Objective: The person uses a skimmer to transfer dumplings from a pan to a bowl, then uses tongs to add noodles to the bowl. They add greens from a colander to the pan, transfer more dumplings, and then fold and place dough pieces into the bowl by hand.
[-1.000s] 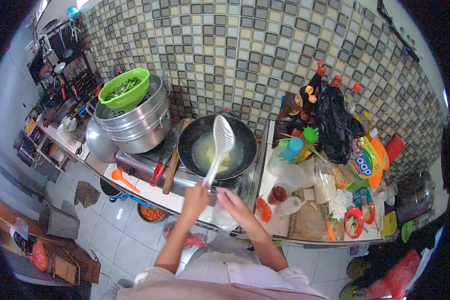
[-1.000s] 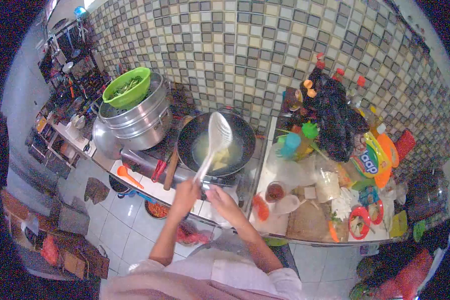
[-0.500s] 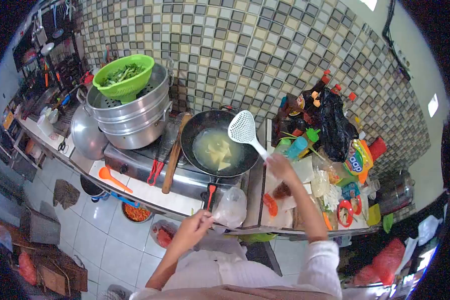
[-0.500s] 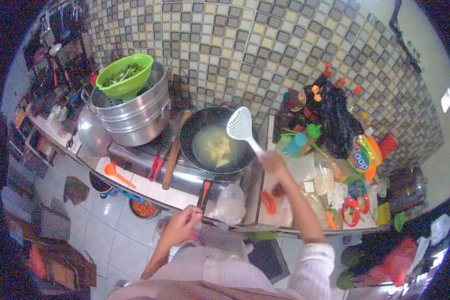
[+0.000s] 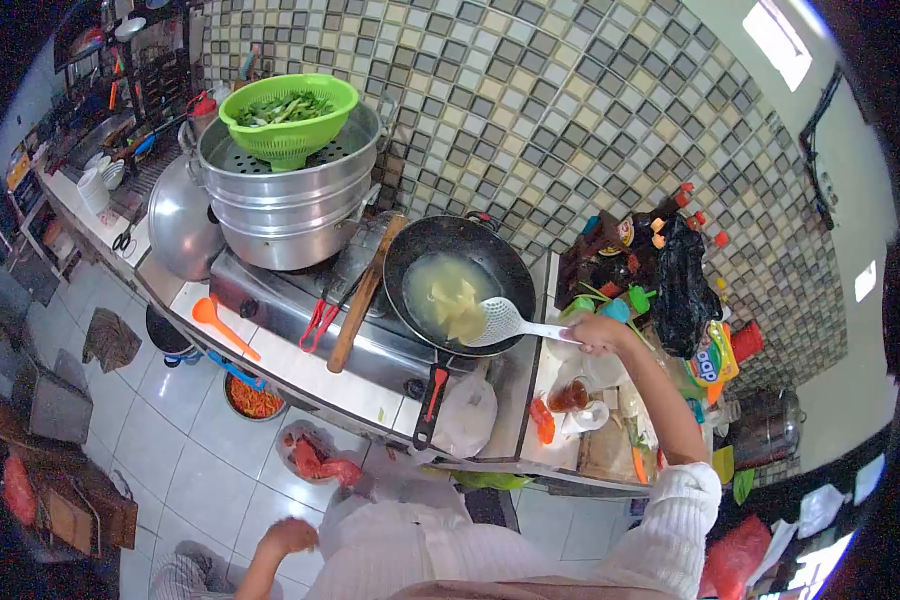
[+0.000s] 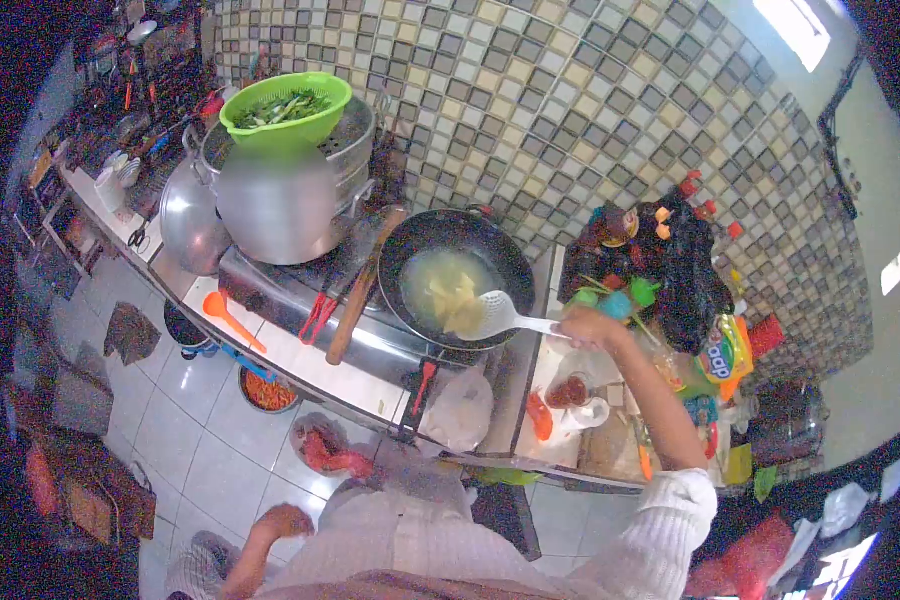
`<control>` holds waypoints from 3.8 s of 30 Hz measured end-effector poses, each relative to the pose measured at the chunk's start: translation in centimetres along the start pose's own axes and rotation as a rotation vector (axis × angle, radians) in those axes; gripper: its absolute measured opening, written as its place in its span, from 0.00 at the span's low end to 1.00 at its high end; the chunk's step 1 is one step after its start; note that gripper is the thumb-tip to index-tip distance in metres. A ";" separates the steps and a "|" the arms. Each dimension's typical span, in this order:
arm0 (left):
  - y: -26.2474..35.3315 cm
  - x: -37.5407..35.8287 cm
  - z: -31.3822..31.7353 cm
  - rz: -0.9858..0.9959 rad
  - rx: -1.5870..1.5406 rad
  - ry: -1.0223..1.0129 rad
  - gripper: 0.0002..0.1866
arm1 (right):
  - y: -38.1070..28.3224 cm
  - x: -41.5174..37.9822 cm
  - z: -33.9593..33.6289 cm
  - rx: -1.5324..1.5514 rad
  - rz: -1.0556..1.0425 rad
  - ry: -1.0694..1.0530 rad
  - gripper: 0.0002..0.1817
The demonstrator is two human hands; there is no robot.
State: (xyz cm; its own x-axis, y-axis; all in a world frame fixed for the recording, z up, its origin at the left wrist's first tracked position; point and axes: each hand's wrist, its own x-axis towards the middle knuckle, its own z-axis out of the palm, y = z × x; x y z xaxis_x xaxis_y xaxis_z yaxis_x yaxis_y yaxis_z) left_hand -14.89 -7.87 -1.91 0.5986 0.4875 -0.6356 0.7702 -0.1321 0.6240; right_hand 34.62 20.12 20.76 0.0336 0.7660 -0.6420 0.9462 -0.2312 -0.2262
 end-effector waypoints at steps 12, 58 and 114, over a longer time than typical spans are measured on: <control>-0.2 1.2 3.7 0.471 -0.197 -0.204 0.18 | 2.6 6.8 6.0 0.316 -0.157 0.250 0.15; -5.2 11.4 0.3 0.536 0.231 -0.569 0.18 | -3.9 4.5 12.5 -0.252 -0.223 0.705 0.16; 49.3 29.1 7.4 0.479 -0.151 -0.157 0.14 | 50.4 -17.3 25.6 1.566 0.093 1.288 0.20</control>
State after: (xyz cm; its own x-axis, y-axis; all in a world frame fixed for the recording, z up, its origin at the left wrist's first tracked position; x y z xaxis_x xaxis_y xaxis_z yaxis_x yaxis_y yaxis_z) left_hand 42.10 -6.57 7.05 0.9104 0.2664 -0.3166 0.3690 -0.1767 0.9125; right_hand 73.48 -20.13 1.67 0.8879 0.4565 -0.0567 -0.0832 0.0381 -0.9958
